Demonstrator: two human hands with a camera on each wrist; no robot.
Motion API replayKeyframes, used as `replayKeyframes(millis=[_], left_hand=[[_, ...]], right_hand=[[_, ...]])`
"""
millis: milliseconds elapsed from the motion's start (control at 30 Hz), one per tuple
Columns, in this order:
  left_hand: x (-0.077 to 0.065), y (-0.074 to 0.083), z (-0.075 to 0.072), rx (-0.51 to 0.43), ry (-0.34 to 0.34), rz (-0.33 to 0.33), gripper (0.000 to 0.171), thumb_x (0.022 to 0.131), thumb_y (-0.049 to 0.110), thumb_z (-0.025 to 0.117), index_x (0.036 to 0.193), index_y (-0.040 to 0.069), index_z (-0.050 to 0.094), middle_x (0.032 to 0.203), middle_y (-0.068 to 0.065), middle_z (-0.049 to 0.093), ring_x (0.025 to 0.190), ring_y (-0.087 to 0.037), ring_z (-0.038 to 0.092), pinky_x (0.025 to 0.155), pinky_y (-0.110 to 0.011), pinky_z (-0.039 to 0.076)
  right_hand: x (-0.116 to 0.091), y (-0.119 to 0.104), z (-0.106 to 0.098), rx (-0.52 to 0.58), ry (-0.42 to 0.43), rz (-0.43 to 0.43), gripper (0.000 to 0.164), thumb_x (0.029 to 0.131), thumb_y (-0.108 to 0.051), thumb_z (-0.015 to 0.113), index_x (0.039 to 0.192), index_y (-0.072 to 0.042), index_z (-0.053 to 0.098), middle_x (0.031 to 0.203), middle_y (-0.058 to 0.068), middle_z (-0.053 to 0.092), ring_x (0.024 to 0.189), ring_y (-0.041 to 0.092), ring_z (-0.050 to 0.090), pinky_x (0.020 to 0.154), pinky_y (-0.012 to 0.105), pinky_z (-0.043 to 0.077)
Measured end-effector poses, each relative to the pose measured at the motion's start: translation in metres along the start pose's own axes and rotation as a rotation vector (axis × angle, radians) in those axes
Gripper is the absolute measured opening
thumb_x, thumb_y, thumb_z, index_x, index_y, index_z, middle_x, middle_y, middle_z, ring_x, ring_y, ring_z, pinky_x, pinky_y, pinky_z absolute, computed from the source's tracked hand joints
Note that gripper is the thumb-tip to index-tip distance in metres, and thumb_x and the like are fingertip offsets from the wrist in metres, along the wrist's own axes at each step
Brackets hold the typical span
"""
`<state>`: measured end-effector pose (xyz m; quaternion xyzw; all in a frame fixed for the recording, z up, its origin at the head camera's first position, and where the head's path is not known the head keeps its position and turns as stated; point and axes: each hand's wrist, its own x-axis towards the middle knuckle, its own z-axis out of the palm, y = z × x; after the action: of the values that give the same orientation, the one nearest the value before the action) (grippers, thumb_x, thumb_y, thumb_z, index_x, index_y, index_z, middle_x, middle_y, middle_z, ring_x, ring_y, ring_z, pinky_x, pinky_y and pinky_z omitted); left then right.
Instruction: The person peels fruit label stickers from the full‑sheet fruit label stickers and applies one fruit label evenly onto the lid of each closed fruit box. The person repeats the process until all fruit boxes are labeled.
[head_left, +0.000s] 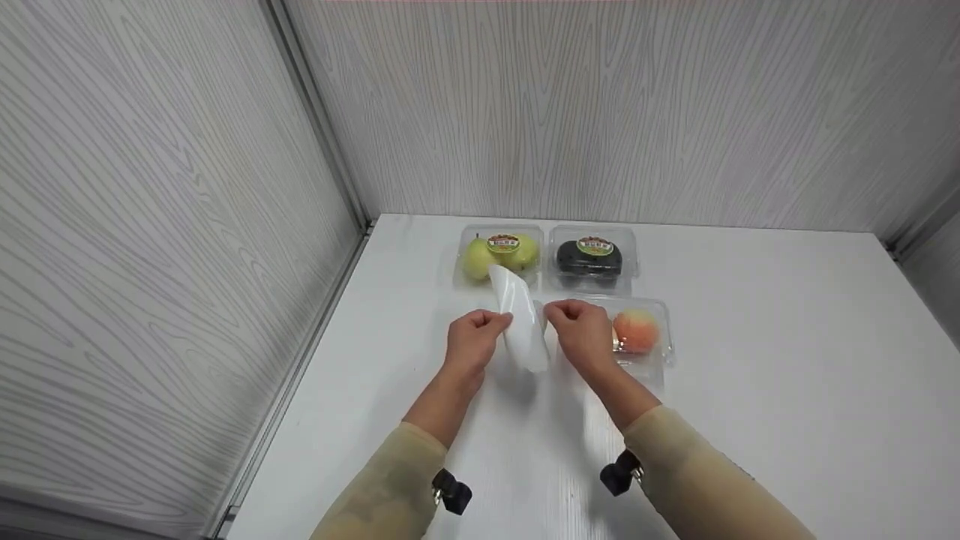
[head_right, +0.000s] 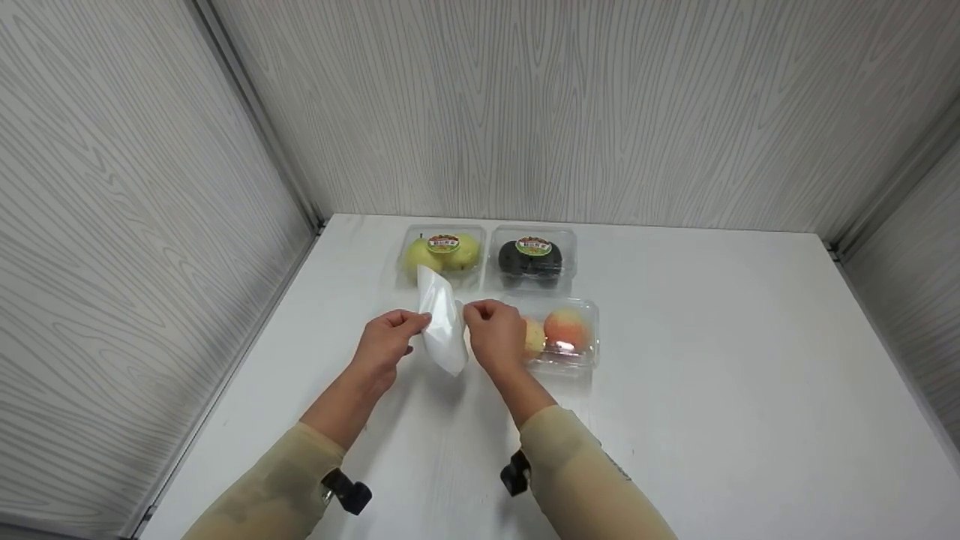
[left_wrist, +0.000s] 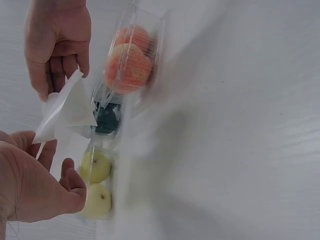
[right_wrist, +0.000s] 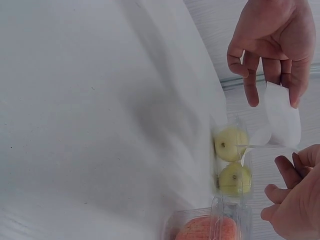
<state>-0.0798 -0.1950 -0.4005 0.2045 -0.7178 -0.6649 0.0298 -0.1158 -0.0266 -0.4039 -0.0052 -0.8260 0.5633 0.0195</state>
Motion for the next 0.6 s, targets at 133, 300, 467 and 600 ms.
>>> replayKeyframes(millis=[133, 300, 467, 600], left_hand=[[-0.0007, -0.0004, -0.002, -0.001, 0.003, -0.007, 0.016, 0.098, 0.021, 0.077, 0.089, 0.008, 0.073, 0.094, -0.003, 0.066, 0.093, -0.019, 0.052, 0.082, -0.034, 0.042], [-0.0007, -0.0007, -0.0047, 0.01, 0.003, -0.004, 0.016, 0.098, 0.02, 0.076, 0.089, 0.007, 0.073, 0.093, -0.003, 0.065, 0.091, -0.019, 0.051, 0.08, -0.033, 0.041], [0.0013, -0.0014, -0.0068, 0.032, 0.013, -0.02, 0.016, 0.099, 0.021, 0.075, 0.092, 0.007, 0.074, 0.094, -0.004, 0.066, 0.093, -0.02, 0.052, 0.082, -0.034, 0.042], [0.0028, -0.0021, -0.0084, 0.05, 0.022, -0.018, 0.016, 0.099, 0.021, 0.075, 0.093, 0.006, 0.074, 0.096, -0.006, 0.068, 0.094, -0.021, 0.054, 0.083, -0.034, 0.043]], right_hand=[[0.0013, 0.0013, -0.0014, -0.002, 0.017, -0.007, 0.018, 0.096, -0.021, 0.073, 0.1, -0.006, 0.083, 0.088, 0.001, 0.074, 0.082, 0.018, 0.059, 0.073, 0.028, 0.046], [0.0019, 0.0012, -0.0032, -0.004, 0.018, -0.004, 0.019, 0.096, -0.02, 0.072, 0.101, -0.006, 0.083, 0.089, 0.002, 0.075, 0.083, 0.018, 0.059, 0.073, 0.028, 0.045], [0.0019, 0.0006, -0.0051, 0.012, 0.012, 0.007, 0.021, 0.097, -0.021, 0.071, 0.103, -0.005, 0.082, 0.093, 0.004, 0.075, 0.086, 0.02, 0.06, 0.075, 0.029, 0.046], [0.0022, 0.0014, -0.0068, 0.021, 0.016, 0.0, 0.022, 0.098, -0.022, 0.071, 0.105, -0.004, 0.082, 0.094, 0.006, 0.075, 0.087, 0.021, 0.06, 0.077, 0.029, 0.046]])
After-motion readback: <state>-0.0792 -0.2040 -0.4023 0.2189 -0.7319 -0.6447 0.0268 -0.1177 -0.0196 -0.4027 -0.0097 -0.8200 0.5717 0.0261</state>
